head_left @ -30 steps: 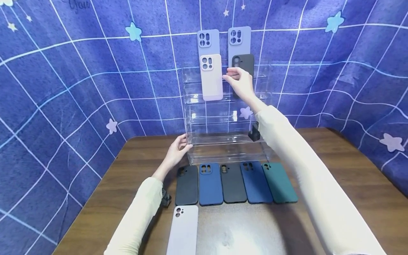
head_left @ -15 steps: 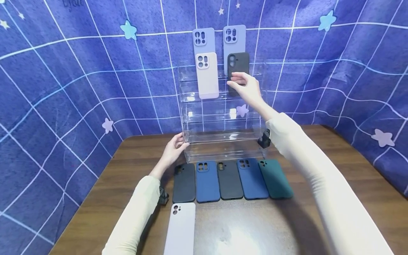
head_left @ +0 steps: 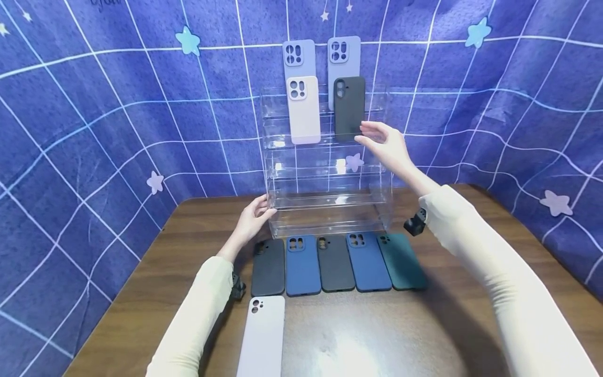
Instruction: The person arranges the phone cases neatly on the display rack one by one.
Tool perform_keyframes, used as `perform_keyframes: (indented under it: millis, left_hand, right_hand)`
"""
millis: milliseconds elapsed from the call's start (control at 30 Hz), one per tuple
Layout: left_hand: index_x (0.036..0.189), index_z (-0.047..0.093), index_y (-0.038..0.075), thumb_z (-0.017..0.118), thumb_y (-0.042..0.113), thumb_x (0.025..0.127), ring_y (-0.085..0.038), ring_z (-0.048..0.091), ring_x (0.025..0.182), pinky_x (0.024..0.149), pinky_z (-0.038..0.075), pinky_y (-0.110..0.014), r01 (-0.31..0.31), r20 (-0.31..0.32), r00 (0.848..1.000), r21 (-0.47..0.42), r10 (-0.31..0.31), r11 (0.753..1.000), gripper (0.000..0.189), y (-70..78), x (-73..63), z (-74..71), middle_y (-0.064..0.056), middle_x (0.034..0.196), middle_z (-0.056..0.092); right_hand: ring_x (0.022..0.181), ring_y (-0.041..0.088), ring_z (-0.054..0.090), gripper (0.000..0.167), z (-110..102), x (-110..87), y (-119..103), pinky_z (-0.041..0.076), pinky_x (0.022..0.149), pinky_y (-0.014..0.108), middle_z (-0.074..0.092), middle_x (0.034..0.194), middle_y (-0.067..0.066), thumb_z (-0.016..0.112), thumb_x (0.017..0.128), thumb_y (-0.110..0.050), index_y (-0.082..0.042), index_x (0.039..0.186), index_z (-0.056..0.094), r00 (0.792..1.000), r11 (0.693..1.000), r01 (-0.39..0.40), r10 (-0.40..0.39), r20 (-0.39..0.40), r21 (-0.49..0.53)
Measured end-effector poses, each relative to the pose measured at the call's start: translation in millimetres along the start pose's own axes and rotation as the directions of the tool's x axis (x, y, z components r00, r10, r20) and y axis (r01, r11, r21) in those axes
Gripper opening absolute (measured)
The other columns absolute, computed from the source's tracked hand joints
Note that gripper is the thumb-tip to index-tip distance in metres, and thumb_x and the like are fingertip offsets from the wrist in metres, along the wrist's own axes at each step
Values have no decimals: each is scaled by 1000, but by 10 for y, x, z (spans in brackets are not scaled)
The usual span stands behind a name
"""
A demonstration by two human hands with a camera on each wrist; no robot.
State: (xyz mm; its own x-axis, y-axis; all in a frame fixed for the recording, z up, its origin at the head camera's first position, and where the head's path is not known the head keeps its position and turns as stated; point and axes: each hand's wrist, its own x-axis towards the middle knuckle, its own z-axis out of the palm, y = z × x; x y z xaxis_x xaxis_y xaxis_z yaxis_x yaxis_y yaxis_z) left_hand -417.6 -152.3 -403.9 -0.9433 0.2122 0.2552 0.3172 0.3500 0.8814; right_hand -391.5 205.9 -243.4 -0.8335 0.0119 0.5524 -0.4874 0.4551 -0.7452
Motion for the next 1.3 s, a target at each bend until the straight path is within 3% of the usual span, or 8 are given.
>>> perform_keyframes:
  millis: [267, 400, 633, 767, 900, 967, 1167, 1300]
  left_hand:
    - [141, 39, 5, 65, 24, 89, -33, 54, 119, 102, 43, -44, 5, -16, 1000, 23, -5, 1000, 61, -3, 13, -47, -22, 131, 54]
    - [141, 38, 5, 65, 24, 89, -33, 54, 120, 102, 43, -43, 13, -15, 1000, 27, -12, 1000, 61, -11, 8, -75, -22, 131, 54]
    - [141, 39, 5, 65, 24, 89, -32, 56, 118, 100, 45, -42, 15, -27, 1000, 51, -14, 999, 60, -2, -26, -119, -21, 130, 55]
    - [141, 39, 5, 65, 25, 89, -31, 57, 116, 99, 46, -43, 12, -23, 1000, 62, -10, 998, 61, 6, -36, -131, -20, 129, 56]
    - [141, 39, 3, 65, 26, 89, -33, 57, 116, 99, 46, -44, 3, -21, 1000, 62, -2, 998, 62, 11, -40, -130, -22, 129, 56]
    - [140, 40, 3, 65, 25, 89, -33, 57, 116, 99, 46, -44, 4, -25, 1000, 59, -3, 998, 61, 16, -47, -118, -22, 129, 56]
    - [140, 40, 3, 64, 23, 90, -33, 56, 117, 101, 44, -42, 2, -15, 1000, 51, -2, 999, 59, 16, -62, -45, -22, 130, 55]
    - [140, 40, 3, 64, 25, 90, -32, 53, 121, 104, 41, -41, 8, 11, 1000, 42, -9, 999, 60, 1, -64, -4, -21, 133, 53]
  right_hand:
    - [117, 26, 58, 51, -112, -212, 171, 49, 96, 36, 60, 128, 11, 70, 85, -31, -11, 130, 56, 999, 998, -42, 43, 12, -42]
    - [114, 30, 59, 46, -122, -308, 233, 48, 97, 33, 61, 125, 17, 70, 85, -21, -5, 125, 58, 1000, 999, 11, -11, -24, -33]
    - [103, 35, 62, 35, -130, -542, 123, 50, 92, 36, 61, 113, 28, 69, 82, 0, 9, 116, 60, 991, 995, 84, -88, -96, -53]
    - [104, 25, 64, 39, -154, -583, 355, 52, 91, 28, 61, 116, 25, 70, 83, -6, 6, 119, 60, 994, 997, 64, -67, -85, -45]
    - [108, 25, 62, 45, -162, -608, 646, 51, 91, 25, 60, 120, 20, 73, 81, -11, 2, 122, 59, 997, 998, 41, -44, -63, -38]
    - [110, 32, 60, 46, -155, -653, 699, 51, 92, 27, 59, 121, 20, 73, 81, -8, 2, 123, 58, 997, 999, 46, -47, -62, -26]
    - [105, 44, 56, 40, -161, -883, 528, 50, 90, 39, 56, 118, 29, 68, 79, 8, 13, 117, 57, 992, 997, 82, -81, -93, 4]
    - [102, 39, 58, 39, -189, -989, 500, 51, 90, 37, 57, 116, 28, 69, 79, 7, 13, 116, 58, 990, 998, 62, -63, -125, -14]
